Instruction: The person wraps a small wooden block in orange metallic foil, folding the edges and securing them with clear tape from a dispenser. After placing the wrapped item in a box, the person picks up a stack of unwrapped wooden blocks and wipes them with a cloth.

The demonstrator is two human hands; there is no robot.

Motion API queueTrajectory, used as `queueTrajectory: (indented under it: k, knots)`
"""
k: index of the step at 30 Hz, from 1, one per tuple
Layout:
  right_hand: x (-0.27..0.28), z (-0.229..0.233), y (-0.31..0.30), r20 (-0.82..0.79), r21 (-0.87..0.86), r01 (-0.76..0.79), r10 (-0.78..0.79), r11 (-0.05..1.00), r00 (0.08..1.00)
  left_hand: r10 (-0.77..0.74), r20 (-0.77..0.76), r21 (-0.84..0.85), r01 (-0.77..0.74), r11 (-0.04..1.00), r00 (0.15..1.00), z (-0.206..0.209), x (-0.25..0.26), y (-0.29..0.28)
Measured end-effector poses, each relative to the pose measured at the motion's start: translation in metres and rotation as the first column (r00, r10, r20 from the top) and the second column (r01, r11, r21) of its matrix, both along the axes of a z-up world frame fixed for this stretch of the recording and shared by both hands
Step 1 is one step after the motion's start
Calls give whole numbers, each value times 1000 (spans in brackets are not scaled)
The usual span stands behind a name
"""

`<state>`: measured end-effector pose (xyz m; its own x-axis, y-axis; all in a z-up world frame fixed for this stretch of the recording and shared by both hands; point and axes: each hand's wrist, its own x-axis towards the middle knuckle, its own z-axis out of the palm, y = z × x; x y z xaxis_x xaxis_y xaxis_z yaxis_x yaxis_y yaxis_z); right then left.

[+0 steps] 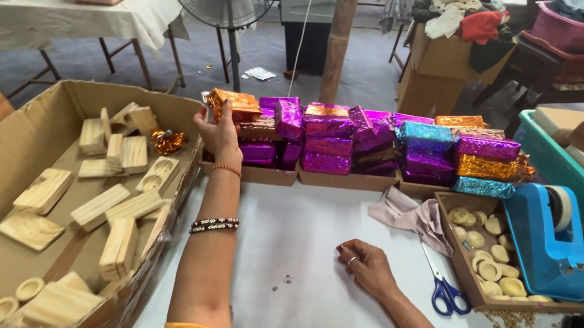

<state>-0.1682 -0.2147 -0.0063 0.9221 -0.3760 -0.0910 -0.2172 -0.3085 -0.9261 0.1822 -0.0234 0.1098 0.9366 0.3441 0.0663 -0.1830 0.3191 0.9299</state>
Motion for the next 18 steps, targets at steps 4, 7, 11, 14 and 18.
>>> queueTrajectory:
  k: [4, 7, 11, 14, 18]
  knots:
    - [2, 3, 2, -31, 51, 25, -24, 998, 999, 239, 139, 353, -274, 895, 961, -4, 28, -17]
    - [5, -11, -5, 24, 96, -2, 0, 995, 1000, 180, 100, 420, -205, 884, 979, 18, 14, -21]
    - [6, -10, -5, 22, 108, 13, -15, 994, 1000, 203, 161, 445, -255, 859, 966, 5, 43, -33]
    - [7, -12, -4, 43, 129, -5, -1, 992, 999, 194, 223, 478, -281, 832, 955, 7, 40, -37]
    - [7, -12, -3, 23, 123, 18, -21, 992, 999, 123, 465, 751, -464, 469, 877, -7, 40, -36]
